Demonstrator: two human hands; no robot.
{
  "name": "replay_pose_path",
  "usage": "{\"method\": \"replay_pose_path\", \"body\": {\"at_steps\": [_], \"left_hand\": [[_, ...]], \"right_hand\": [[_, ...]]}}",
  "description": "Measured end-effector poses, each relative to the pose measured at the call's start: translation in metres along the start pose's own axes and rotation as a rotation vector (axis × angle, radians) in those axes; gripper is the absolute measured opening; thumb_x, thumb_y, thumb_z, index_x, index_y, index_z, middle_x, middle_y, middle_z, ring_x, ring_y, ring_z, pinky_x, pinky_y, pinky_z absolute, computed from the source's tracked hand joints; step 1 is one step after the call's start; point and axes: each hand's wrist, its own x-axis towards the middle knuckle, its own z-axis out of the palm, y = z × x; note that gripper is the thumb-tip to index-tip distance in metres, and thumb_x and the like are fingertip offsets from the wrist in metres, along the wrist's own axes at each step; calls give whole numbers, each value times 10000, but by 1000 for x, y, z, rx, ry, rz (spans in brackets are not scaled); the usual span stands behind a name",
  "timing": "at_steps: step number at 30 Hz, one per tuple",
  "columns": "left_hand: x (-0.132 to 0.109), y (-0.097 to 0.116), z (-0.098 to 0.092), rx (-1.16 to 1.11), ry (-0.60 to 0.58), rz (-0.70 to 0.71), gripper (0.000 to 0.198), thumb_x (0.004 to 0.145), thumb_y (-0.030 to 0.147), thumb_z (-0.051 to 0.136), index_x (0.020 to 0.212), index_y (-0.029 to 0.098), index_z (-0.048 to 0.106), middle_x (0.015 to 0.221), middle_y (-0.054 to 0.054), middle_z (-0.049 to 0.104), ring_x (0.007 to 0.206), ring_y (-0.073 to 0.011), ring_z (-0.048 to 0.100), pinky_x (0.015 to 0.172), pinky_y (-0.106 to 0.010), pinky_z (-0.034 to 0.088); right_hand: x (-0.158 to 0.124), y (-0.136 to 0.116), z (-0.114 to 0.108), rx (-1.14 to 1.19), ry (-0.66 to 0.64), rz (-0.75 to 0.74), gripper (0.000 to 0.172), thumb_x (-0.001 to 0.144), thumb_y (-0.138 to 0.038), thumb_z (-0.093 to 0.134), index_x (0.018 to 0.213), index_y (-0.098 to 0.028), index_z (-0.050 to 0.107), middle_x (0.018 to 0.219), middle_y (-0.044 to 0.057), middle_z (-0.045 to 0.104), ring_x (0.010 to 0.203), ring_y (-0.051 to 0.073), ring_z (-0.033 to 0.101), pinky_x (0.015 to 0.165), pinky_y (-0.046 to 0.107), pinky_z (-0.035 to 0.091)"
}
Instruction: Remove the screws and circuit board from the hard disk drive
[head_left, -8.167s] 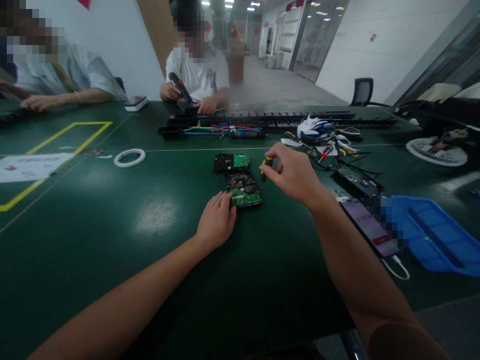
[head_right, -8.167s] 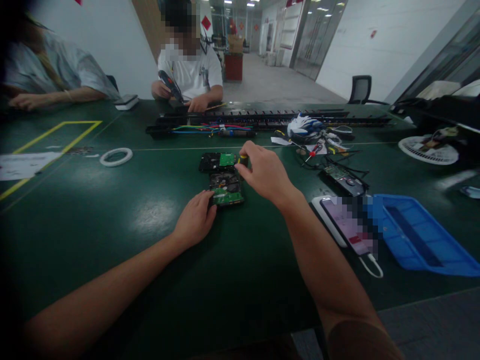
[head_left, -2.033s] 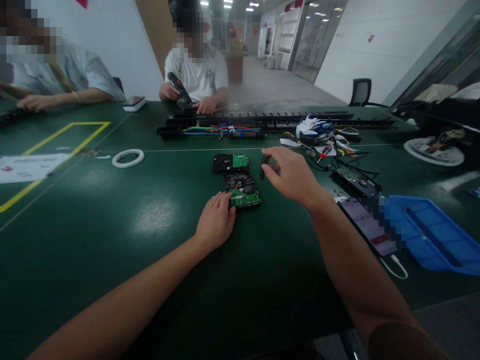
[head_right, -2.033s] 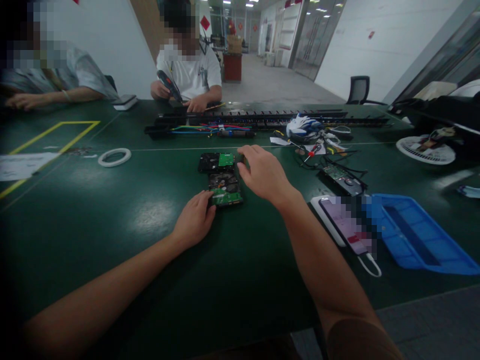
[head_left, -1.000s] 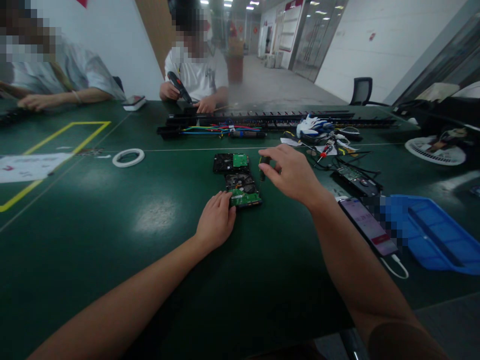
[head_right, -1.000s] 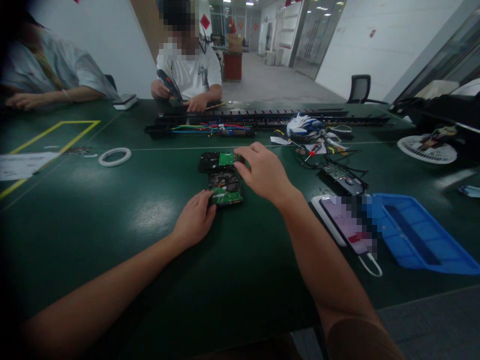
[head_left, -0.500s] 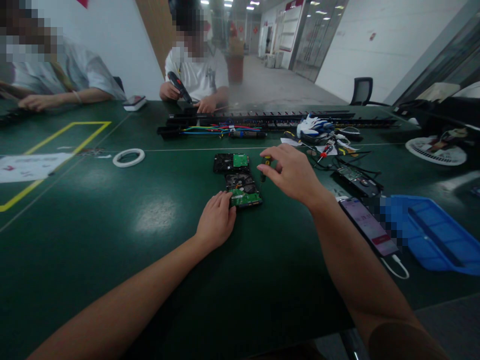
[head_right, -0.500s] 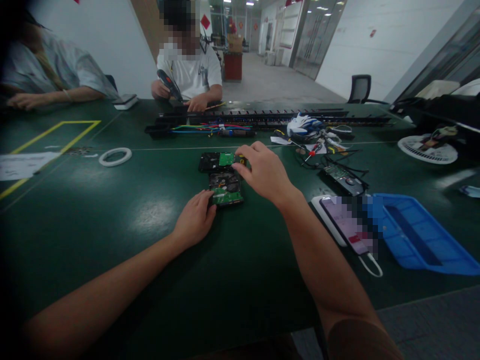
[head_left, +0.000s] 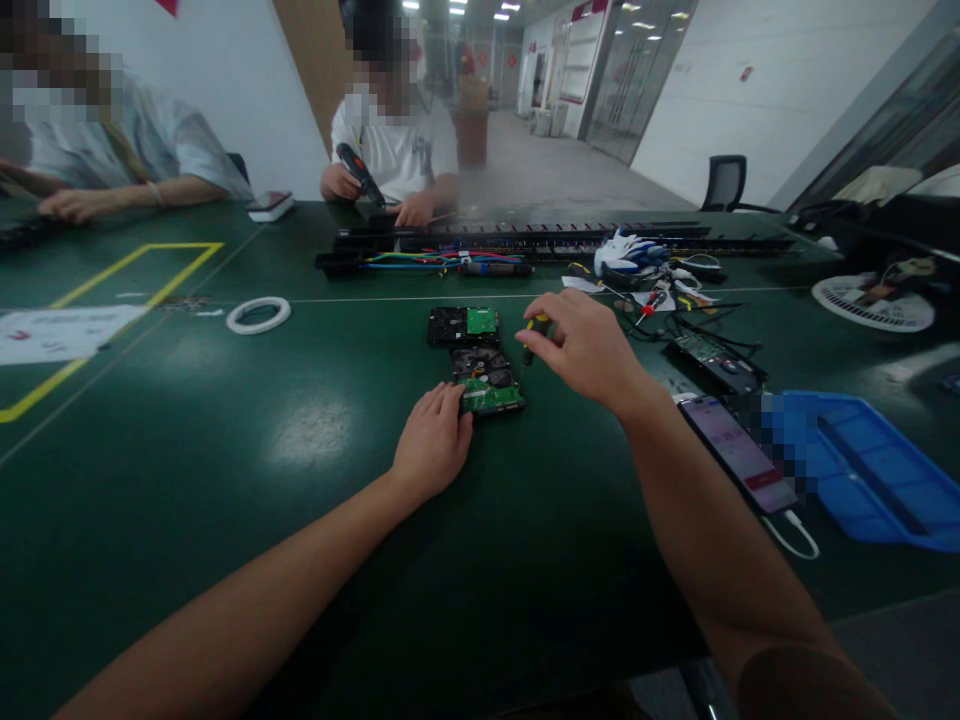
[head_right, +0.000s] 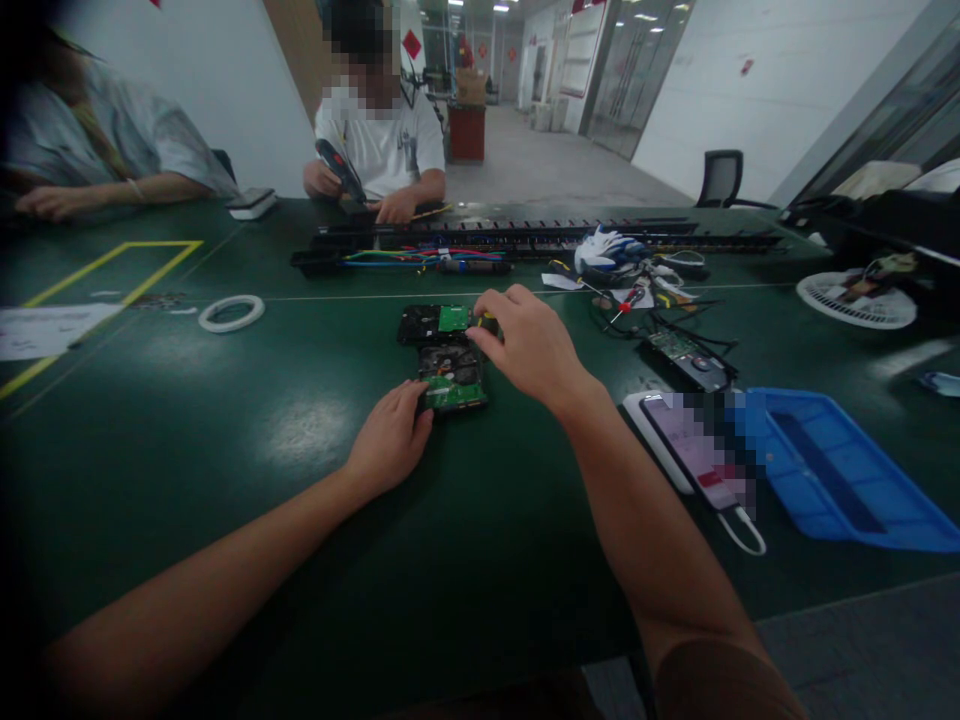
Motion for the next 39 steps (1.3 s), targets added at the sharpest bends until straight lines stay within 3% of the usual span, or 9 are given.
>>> {"method": "replay_pose_path", "body": {"at_steps": [4, 11, 19, 24, 28, 33, 36, 39], "left_hand": [[0, 0, 0, -6, -2, -1, 440, 1053, 308, 460, 1458, 138, 484, 1468, -187, 617, 1465, -340, 517, 1223, -562, 433], [1, -3, 2, 6, -14, 3, 459, 1058, 324, 453, 1465, 115, 479, 1462, -202, 618, 1466, -346, 513, 1224, -562, 431], [1, 0, 0, 11, -14, 2, 453, 1056, 310, 449, 1463, 115, 482, 1460, -200, 619, 1462, -350, 517, 1220, -559, 437], [1, 1, 0, -2, 1, 3, 446, 1042, 289, 471, 1452, 114, 495, 1447, -199, 627, 1455, -346, 524, 1231, -549, 425], [1, 0, 0, -6, -1, 0, 448, 1046, 298, 468, 1453, 114, 495, 1453, -203, 623, 1457, -349, 522, 1225, -560, 428], [1, 0, 0, -11, -3, 2, 448, 1050, 302, 462, 1461, 126, 484, 1454, -197, 624, 1466, -347, 513, 1219, -574, 430], [1, 1, 0, -15, 5, 4, 445, 1048, 295, 464, 1463, 137, 480, 1458, -191, 623, 1463, -346, 517, 1211, -578, 438], [0, 1, -1, -13, 0, 2, 443, 1051, 297, 458, 1460, 128, 482, 1463, -201, 619, 1463, -349, 517, 1212, -579, 436]], "right_hand": [[0, 0, 0, -6, 2, 8, 175, 982, -343, 633, 1084, -206, 675, 1013, 84, 657, 854, 236, 590, 835, 370, 439], [0, 1, 3, 32, -15, -34, 342, 933, -209, 597, 1262, -149, 670, 1211, 132, 715, 871, 242, 625, 902, 396, 467], [-1, 2, 5, -18, -21, -34, 281, 1006, -360, 594, 1211, -193, 687, 1125, 119, 705, 996, 283, 640, 908, 404, 476], [-1, 0, 7, 37, -23, -56, 356, 913, -191, 605, 1259, -122, 655, 1232, 156, 709, 1039, 283, 655, 928, 391, 476], [-1, 0, 5, 69, -48, -22, 390, 904, -208, 620, 1290, -150, 636, 1116, 116, 727, 916, 261, 649, 835, 375, 468], [0, 1, 5, 71, -61, -5, 268, 947, -349, 664, 1169, -200, 657, 1015, 82, 702, 878, 248, 623, 842, 376, 448], [0, 3, 7, 54, -46, 22, 219, 942, -349, 677, 1092, -191, 659, 998, 91, 702, 849, 245, 617, 824, 376, 446], [1, 3, 8, 61, -53, 34, 243, 948, -322, 669, 1150, -188, 656, 974, 84, 714, 837, 245, 625, 803, 374, 446]]}}
